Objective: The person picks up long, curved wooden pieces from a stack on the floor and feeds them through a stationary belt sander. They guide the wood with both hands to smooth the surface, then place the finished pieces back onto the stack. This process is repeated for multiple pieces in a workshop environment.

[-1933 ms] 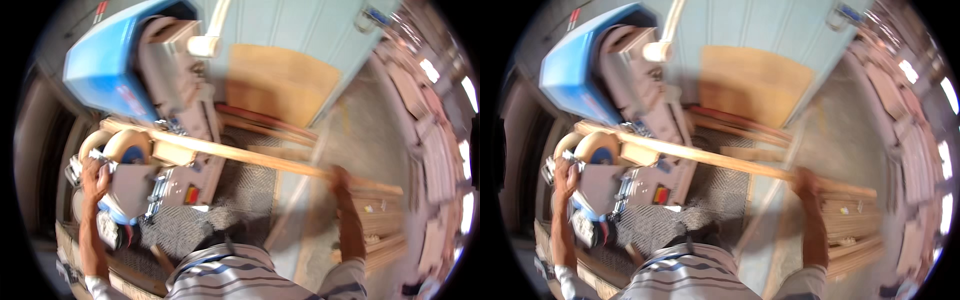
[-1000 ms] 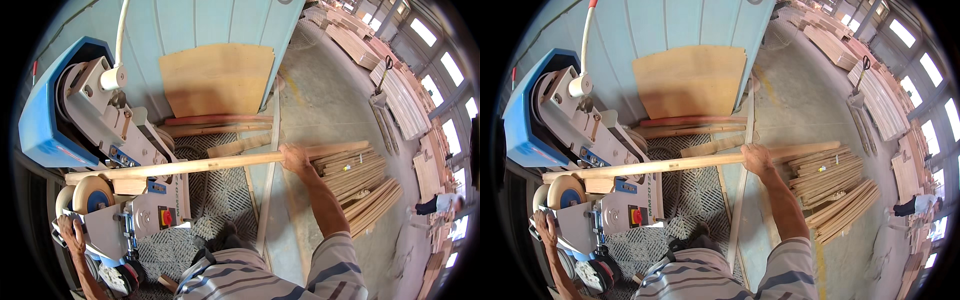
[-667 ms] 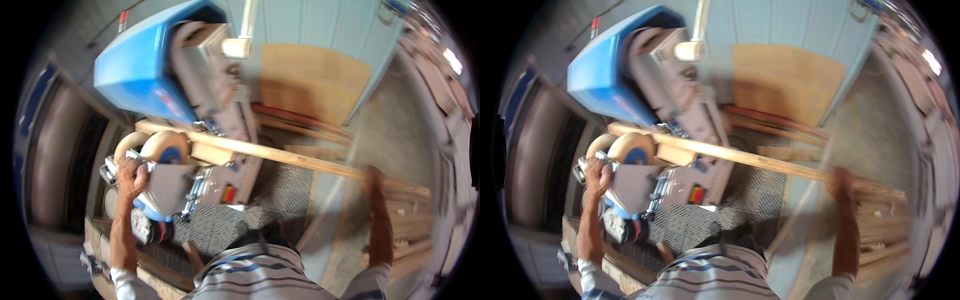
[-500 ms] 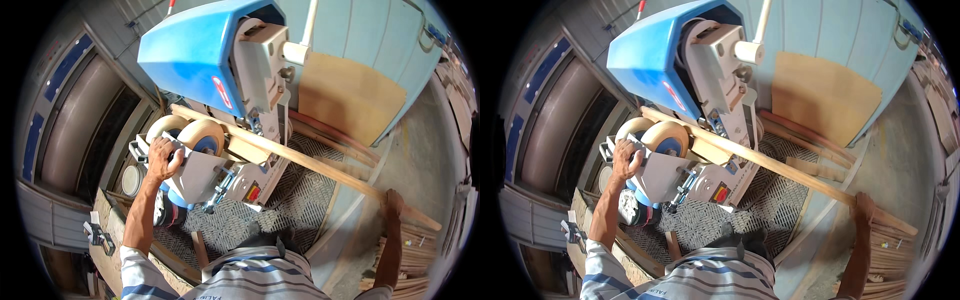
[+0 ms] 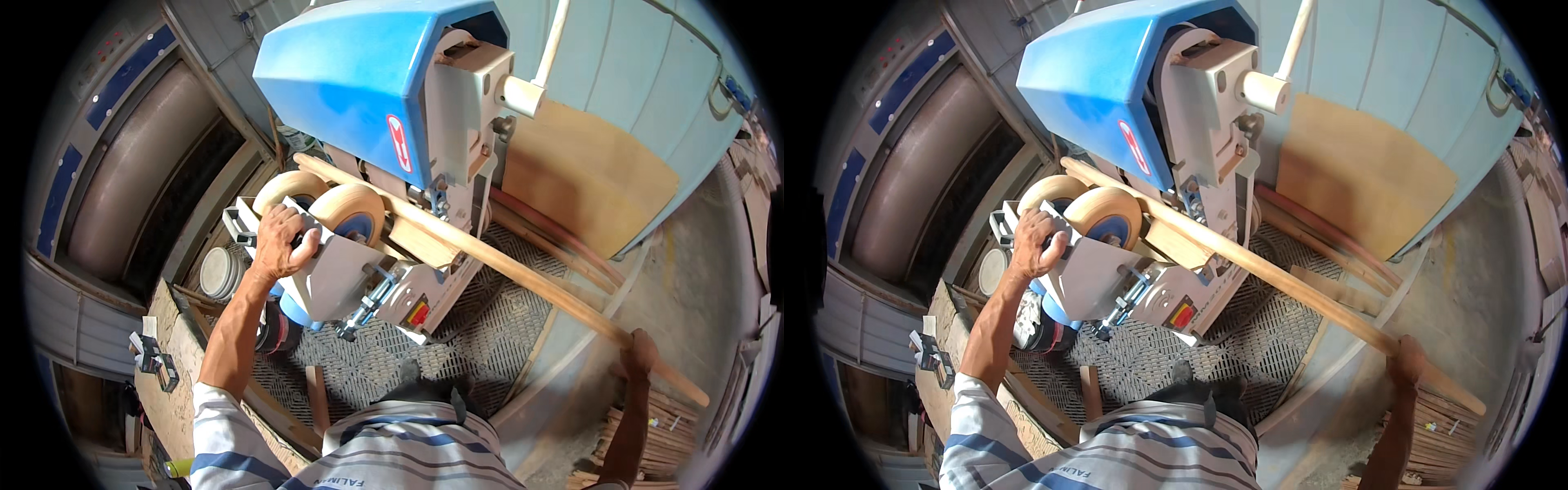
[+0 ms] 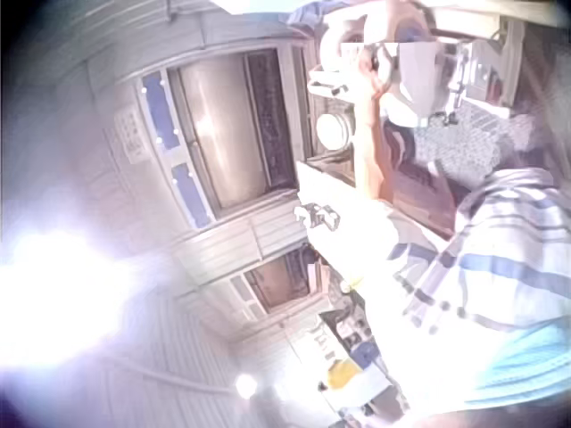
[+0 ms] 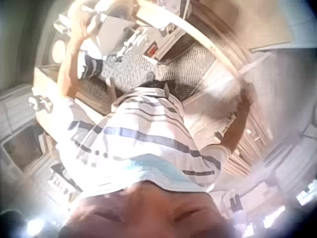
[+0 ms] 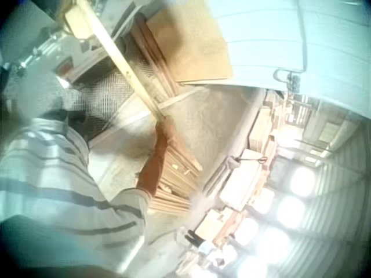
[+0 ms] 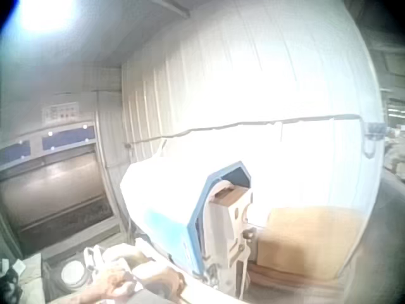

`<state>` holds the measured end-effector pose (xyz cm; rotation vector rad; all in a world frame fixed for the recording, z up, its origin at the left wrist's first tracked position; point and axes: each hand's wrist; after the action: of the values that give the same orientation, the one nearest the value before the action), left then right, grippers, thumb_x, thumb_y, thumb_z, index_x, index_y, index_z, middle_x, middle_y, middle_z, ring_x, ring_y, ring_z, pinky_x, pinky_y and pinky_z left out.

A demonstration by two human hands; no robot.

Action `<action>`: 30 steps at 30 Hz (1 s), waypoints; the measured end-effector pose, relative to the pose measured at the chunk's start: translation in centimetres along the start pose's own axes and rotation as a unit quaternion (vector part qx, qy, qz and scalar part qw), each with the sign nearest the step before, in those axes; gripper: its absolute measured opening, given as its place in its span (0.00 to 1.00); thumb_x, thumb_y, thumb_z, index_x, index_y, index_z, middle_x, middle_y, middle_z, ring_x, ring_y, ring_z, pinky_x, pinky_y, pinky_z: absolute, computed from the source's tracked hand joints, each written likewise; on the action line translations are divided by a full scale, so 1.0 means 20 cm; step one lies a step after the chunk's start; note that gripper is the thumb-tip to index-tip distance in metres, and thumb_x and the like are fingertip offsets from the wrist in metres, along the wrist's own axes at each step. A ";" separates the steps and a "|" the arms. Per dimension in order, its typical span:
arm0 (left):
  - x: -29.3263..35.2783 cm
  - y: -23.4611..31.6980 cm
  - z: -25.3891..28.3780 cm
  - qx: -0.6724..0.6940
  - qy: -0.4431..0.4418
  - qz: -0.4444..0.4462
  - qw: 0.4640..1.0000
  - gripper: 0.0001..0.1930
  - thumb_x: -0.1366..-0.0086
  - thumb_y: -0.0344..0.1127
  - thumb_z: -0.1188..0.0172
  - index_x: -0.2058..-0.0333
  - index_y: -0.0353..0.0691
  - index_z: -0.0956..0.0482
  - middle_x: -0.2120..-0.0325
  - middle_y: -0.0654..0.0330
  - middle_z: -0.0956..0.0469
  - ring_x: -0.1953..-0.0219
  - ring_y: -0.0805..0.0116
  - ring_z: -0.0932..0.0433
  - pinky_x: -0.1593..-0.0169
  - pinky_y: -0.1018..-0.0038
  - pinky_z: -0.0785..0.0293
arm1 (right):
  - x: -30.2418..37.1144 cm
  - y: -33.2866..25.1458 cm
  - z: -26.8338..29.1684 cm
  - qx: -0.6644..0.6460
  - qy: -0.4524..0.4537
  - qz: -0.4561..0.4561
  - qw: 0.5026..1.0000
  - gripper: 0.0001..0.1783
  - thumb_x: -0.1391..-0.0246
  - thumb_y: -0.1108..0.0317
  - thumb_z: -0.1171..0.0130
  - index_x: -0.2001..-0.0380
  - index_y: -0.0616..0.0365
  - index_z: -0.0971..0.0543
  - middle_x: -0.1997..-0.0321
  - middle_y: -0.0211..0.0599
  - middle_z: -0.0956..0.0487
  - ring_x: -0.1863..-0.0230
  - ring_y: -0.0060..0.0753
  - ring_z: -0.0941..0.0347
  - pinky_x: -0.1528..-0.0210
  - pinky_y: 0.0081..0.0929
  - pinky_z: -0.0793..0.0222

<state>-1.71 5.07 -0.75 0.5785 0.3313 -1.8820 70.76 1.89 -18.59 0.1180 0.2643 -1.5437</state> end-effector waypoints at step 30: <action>0.07 -0.10 -0.02 0.030 0.000 0.022 0.999 0.06 0.46 0.31 0.46 0.78 0.36 0.27 0.80 0.51 0.32 0.73 0.51 0.34 0.65 0.60 0.38 | 0.04 -0.10 0.06 0.010 -0.012 0.015 1.000 0.17 0.62 0.69 0.38 0.64 0.55 0.26 0.66 0.44 0.25 0.60 0.52 0.29 0.57 0.44 0.32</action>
<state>-3.84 4.88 -1.87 0.6200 0.2604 -1.8537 68.83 0.82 -17.46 0.1181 0.2278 -1.5177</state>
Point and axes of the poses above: each hand's wrist, its own x-axis away from the middle knuckle, its own z-axis out of the back of the hand, y = z × x
